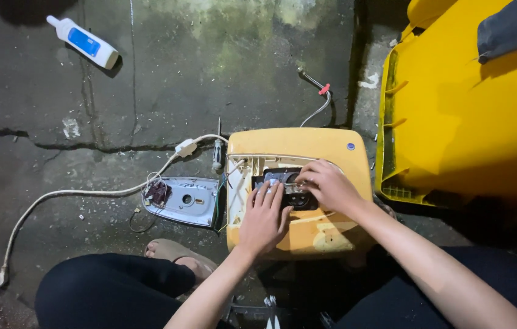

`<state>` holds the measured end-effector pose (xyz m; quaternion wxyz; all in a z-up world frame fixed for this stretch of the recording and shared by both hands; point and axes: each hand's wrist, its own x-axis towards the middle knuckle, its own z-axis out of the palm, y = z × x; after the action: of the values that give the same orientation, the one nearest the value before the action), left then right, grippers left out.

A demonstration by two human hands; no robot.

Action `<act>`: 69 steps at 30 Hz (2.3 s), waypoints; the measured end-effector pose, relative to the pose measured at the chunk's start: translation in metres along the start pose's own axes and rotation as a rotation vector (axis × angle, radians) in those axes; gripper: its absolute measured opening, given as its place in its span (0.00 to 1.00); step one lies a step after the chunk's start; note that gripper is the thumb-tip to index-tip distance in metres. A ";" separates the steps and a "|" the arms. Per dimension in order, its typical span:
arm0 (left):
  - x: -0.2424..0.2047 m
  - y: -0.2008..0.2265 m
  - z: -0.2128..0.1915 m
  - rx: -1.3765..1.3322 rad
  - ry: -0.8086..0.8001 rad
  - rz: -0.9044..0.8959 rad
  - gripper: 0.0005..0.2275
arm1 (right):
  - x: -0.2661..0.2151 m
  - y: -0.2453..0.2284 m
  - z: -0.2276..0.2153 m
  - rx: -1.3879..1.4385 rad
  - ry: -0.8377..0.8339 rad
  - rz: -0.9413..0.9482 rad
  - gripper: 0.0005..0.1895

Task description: Unscrewing and removing internal components of a small yellow appliance for repair

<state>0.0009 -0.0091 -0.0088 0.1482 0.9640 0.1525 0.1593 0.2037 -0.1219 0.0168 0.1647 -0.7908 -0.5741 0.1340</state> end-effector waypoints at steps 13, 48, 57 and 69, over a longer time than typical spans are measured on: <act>0.014 0.006 0.013 -0.230 -0.020 -0.204 0.15 | 0.011 0.010 0.005 -0.023 -0.111 0.091 0.07; 0.022 0.011 0.013 -0.008 0.202 0.071 0.03 | 0.028 0.022 0.034 -0.094 -0.154 0.182 0.08; 0.024 0.000 0.025 -0.332 0.164 -0.064 0.09 | 0.025 0.004 -0.014 0.084 -0.286 0.296 0.08; 0.043 -0.016 -0.018 -0.458 -0.261 -0.112 0.15 | 0.004 0.000 -0.036 0.106 -0.356 0.283 0.12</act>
<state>0.0295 0.0244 0.0131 0.3893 0.9079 0.1454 0.0557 0.2190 -0.1214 0.0493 0.0816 -0.8174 -0.4698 0.3232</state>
